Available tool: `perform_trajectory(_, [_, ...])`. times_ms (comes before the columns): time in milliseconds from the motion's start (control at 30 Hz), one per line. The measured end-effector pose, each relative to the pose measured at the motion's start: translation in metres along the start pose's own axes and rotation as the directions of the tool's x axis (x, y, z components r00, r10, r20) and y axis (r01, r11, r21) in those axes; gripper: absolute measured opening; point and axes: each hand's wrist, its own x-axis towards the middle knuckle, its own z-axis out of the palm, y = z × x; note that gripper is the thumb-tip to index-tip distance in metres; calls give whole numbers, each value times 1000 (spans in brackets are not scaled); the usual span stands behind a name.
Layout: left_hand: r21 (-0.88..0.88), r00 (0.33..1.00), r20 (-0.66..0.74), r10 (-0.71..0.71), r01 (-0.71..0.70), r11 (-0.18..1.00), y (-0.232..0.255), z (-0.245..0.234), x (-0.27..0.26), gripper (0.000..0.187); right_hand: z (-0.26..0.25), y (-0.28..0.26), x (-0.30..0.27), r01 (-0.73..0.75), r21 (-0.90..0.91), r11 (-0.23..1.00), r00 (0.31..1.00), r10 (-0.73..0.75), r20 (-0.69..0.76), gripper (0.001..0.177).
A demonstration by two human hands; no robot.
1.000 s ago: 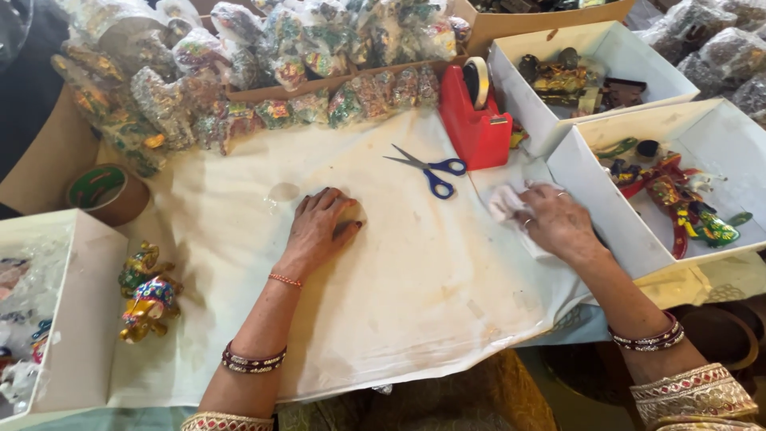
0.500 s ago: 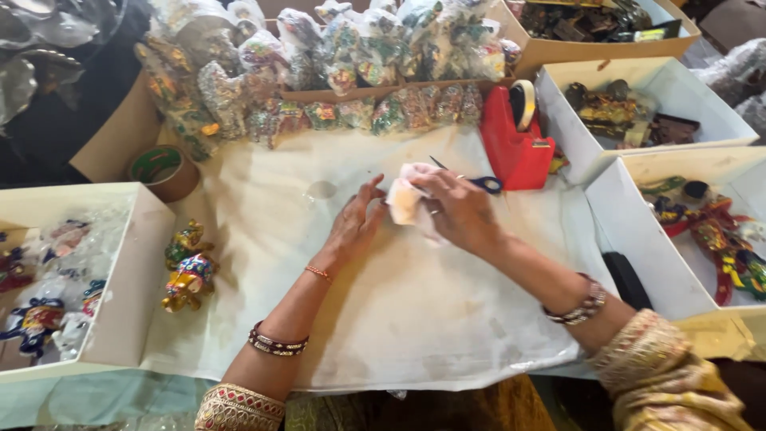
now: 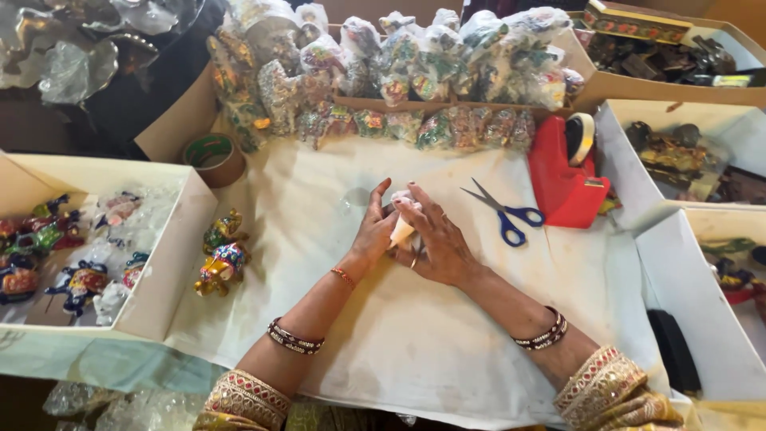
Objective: The person wraps decorative elephant figurines in bubble wrap and secures them with tape.
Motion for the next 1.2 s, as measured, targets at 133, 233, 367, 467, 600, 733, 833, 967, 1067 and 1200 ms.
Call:
perform_trajectory(133, [-15,998,55,-8,9,1000,-3,-6,-1,75,6,3,-2,-54,43,998,993,49,105,86])
perform_trajectory(233, [-11,998,26,-59,60,998,-9,-5,0,78,12,14,-8,-80,7,997,986,78,148,77])
perform_trajectory(367, [646,994,-93,53,20,763,28,23,-24,70,17,29,-13,-184,37,982,979,180,98,68])
perform_trajectory(467, [915,938,34,344,-167,367,23,11,-25,59,17,32,-15,-244,9,970,966,242,85,66])
perform_trajectory(600, [981,952,159,262,-123,-149,19,-8,-27,49,20,36,-17,-217,-26,976,972,218,82,67])
perform_trajectory(733, [983,962,143,234,-111,-146,1,-15,-27,58,29,50,-21,-203,-27,979,972,205,110,65])
perform_trajectory(833, [975,957,154,246,-106,-197,6,-12,-43,59,30,52,-22,-231,-36,972,964,234,130,63])
perform_trajectory(967, [970,982,154,105,-131,-204,24,8,-92,66,27,52,-22,-215,-56,975,965,221,139,56])
perform_trajectory(1067, [960,982,185,-29,-187,-210,40,26,-138,71,25,45,-21,-195,-73,978,969,204,142,50])
perform_trajectory(1200, [919,924,361,-123,-375,-119,33,41,-197,73,24,41,-20,-174,-88,981,972,185,143,44])
